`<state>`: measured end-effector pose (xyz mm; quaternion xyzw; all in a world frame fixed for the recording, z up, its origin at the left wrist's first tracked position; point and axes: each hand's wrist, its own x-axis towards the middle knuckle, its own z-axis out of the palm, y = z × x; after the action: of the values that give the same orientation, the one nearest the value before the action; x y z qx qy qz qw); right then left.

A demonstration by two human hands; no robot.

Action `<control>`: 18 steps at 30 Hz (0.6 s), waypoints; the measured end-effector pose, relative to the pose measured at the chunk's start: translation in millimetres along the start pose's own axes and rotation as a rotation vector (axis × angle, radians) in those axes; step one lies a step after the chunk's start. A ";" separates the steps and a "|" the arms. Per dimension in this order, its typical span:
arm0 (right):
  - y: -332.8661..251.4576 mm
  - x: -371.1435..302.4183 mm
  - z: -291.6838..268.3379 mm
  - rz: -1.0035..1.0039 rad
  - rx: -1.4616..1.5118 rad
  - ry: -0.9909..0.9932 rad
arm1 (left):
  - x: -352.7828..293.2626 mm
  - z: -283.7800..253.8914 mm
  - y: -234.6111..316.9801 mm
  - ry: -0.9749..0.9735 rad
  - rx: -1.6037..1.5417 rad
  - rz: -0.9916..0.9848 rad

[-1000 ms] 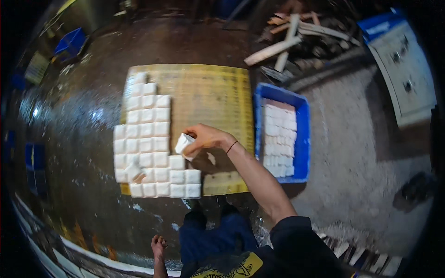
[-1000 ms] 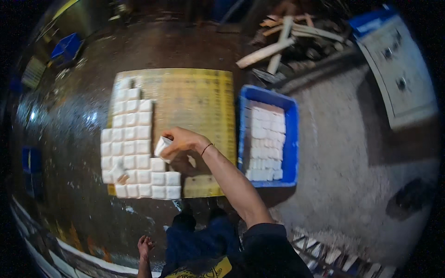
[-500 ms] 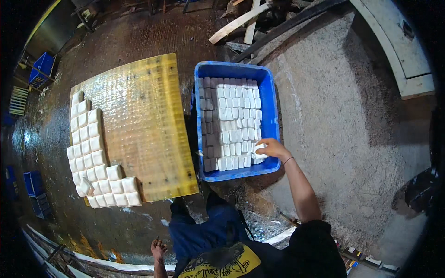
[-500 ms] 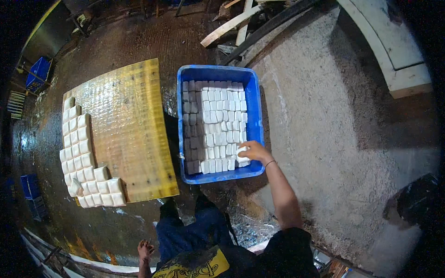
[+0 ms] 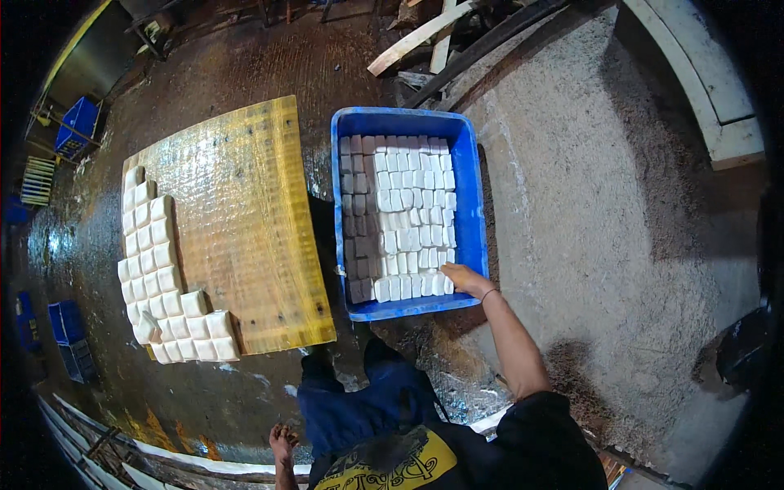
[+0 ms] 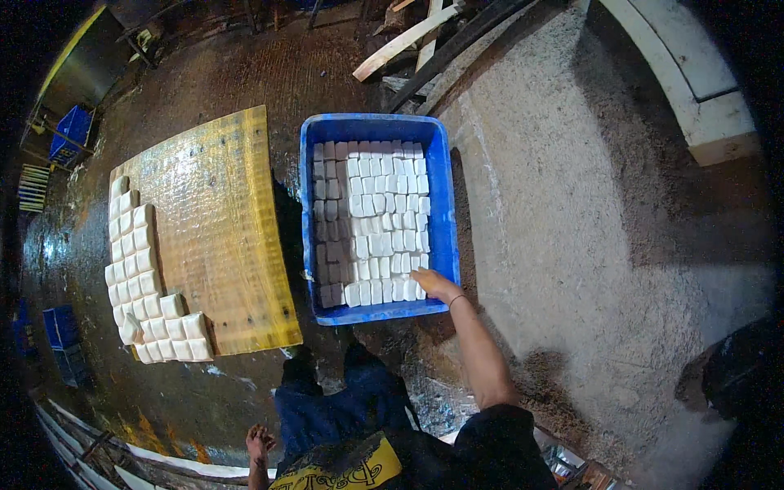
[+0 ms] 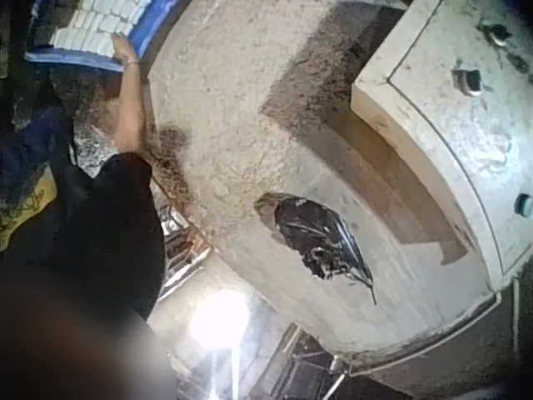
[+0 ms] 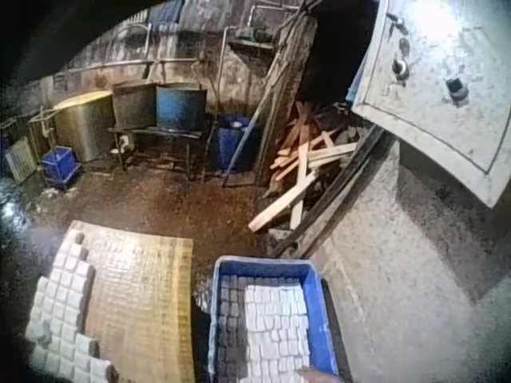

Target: The person picks up blocks of tofu from a large flat tray and stacks them into a blue plastic crate, then presses a button on a control panel.

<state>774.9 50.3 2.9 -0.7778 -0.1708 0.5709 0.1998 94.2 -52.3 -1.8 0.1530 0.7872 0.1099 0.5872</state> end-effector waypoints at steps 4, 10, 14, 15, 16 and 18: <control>-27.7 -9.1 -39.2 -0.196 -0.446 0.386 | 12.0 5.2 -3.5 -0.052 -0.116 0.037; -233.8 -116.8 148.8 -0.689 -0.181 0.138 | 45.4 -41.7 46.3 0.014 -0.282 0.166; -261.2 -127.3 268.6 -0.821 -0.317 -0.040 | 4.5 24.6 172.3 -0.228 -0.269 0.269; -265.7 -129.6 301.5 -0.899 -0.420 -0.023 | -5.2 30.9 193.9 -0.302 -0.366 0.273; -267.3 -130.5 329.7 -0.976 -0.525 -0.004 | -13.8 37.8 211.7 -0.379 -0.462 0.277; -258.6 -120.4 369.3 -1.046 -0.626 0.108 | -38.4 62.6 246.7 -0.464 -0.738 0.163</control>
<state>377.1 256.5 133.3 -0.6405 -0.6793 0.2798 0.2237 191.8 162.3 101.5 0.0152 0.5280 0.3923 0.7531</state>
